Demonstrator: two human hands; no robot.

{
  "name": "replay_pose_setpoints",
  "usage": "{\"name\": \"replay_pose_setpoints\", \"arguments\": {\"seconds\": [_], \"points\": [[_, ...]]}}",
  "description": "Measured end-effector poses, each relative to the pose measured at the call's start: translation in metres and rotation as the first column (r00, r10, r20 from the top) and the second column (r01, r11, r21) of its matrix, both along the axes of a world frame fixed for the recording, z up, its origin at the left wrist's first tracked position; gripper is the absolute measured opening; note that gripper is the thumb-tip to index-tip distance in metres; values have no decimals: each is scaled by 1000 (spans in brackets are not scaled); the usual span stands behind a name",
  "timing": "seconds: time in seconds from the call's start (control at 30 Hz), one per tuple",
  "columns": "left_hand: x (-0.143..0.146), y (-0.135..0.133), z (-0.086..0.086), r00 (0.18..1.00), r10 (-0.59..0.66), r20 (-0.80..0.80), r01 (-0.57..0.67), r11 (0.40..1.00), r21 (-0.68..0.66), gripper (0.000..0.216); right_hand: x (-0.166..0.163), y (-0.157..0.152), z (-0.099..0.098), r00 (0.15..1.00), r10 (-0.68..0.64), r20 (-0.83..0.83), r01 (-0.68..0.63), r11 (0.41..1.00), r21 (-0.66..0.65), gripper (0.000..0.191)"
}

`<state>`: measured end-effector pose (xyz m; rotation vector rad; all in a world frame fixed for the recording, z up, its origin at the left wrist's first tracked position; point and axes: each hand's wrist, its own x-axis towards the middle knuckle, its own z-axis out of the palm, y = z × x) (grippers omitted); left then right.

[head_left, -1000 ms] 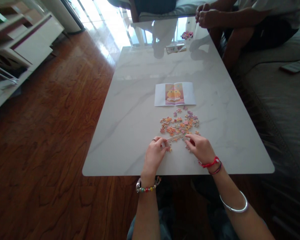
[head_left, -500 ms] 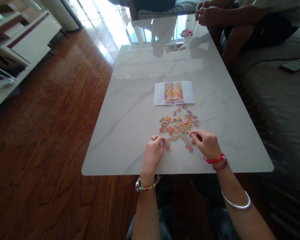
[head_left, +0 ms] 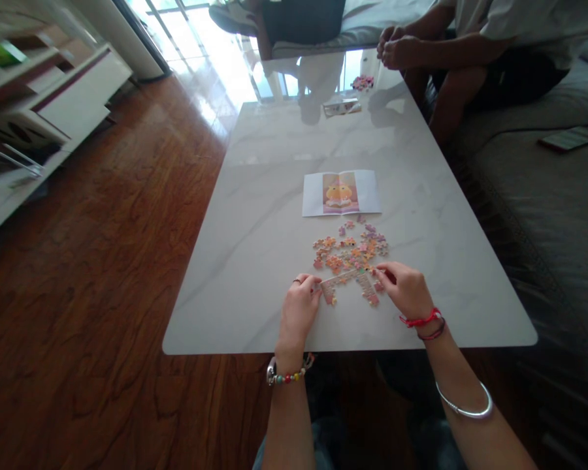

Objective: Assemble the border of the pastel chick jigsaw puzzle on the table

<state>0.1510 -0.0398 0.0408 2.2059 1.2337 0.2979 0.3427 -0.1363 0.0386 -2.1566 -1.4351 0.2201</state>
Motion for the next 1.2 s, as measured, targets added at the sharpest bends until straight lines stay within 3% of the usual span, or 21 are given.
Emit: {"name": "replay_pose_setpoints", "arguments": {"seconds": [0.5, 0.8, 1.2], "points": [[7, 15, -4, 982, 183, 51, -187, 980, 73, 19, 28, 8, -5, 996, -94, -6, 90, 973, -213, 21], [17, 20, -11, 971, 226, 74, -232, 970, 79, 18, 32, 16, -3, 1000, 1, -29, -7, 975, -221, 16], [28, 27, -11, 976, 214, 33, -216, 976, 39, 10, 43, 25, -7, 999, 38, -34, -45, 977, -207, 16]]}}
